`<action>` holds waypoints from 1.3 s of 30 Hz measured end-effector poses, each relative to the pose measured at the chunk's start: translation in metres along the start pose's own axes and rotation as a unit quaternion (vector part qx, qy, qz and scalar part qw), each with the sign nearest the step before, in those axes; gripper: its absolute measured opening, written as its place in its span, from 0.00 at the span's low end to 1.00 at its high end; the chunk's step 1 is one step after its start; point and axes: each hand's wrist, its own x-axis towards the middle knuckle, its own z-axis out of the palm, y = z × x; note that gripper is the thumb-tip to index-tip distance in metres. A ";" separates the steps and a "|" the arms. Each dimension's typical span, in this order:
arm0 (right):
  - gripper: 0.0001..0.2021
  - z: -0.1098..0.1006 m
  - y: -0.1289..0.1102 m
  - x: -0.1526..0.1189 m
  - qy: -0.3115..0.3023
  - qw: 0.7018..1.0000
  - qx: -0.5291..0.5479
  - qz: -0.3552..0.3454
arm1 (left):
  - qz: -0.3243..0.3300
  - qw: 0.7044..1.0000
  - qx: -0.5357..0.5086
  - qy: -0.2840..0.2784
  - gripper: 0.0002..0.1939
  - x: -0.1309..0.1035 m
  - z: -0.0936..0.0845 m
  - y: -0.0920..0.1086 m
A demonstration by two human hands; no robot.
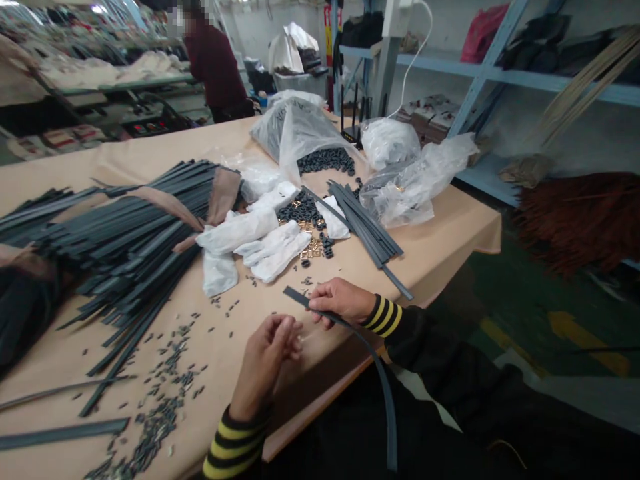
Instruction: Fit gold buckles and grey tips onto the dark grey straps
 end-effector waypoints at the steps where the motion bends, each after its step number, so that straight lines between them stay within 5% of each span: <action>1: 0.10 0.005 0.004 0.002 -0.028 0.999 -0.013 0.012 | 0.006 0.999 -0.022 0.031 0.15 0.008 -0.003 -0.002; 6: 0.09 0.016 0.013 0.002 -0.078 0.996 -0.021 0.043 | -0.003 0.996 -0.085 0.032 0.12 0.024 -0.010 -0.012; 21: 0.10 -0.002 0.000 0.000 -0.100 0.990 -0.050 0.083 | 0.049 0.980 -0.137 0.134 0.12 0.023 -0.014 -0.015; 29: 0.11 -0.019 -0.009 -0.005 -0.088 0.981 -0.149 0.087 | 0.045 0.980 -0.093 0.171 0.11 0.024 -0.018 -0.017; 39: 0.13 -0.008 -0.009 -0.003 -0.109 0.977 -0.145 0.113 | 0.055 0.983 -0.033 0.172 0.10 0.024 -0.015 -0.015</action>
